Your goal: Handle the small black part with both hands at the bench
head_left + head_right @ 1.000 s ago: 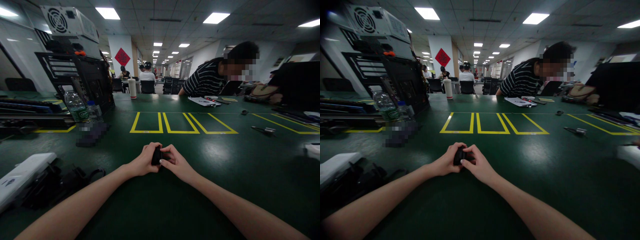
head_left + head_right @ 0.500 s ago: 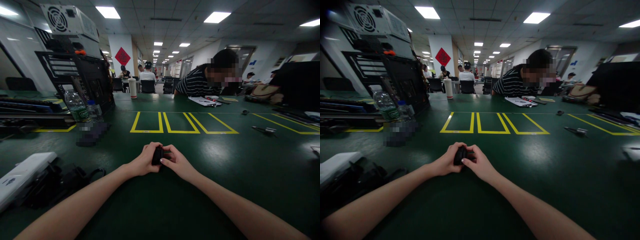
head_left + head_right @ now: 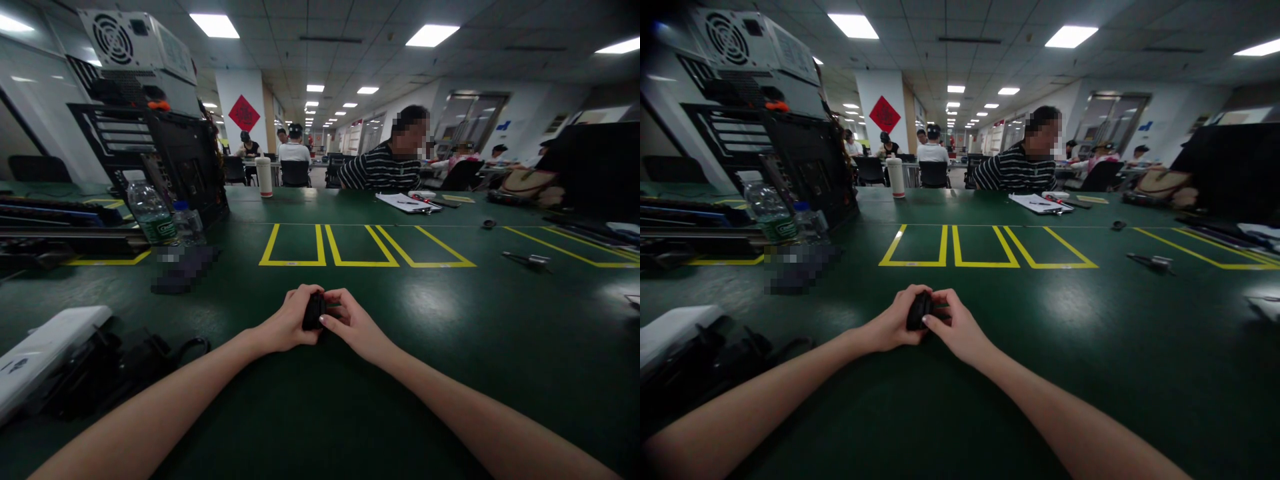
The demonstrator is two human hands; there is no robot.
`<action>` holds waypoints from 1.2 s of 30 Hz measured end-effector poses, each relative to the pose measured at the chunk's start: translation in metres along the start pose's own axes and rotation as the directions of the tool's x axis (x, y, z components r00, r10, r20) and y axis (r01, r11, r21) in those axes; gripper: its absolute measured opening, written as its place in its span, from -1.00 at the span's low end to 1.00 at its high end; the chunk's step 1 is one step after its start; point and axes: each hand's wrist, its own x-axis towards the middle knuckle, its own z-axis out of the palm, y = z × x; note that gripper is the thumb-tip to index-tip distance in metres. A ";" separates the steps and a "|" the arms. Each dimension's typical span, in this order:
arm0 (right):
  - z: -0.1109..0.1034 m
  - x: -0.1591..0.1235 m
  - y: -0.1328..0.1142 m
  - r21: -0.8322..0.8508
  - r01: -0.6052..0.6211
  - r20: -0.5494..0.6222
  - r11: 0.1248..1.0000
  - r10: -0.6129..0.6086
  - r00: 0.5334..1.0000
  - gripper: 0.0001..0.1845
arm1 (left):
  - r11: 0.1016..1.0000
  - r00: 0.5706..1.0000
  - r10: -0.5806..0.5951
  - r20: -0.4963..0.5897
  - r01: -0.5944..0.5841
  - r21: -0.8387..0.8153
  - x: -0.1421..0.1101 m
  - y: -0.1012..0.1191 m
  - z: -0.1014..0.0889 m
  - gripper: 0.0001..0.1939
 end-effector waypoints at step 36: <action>0.000 0.001 0.005 0.019 0.054 -0.008 0.998 -0.053 0.999 -0.80 | 0.999 0.999 0.042 -0.022 -0.041 0.036 0.000 -0.001 0.002 -0.38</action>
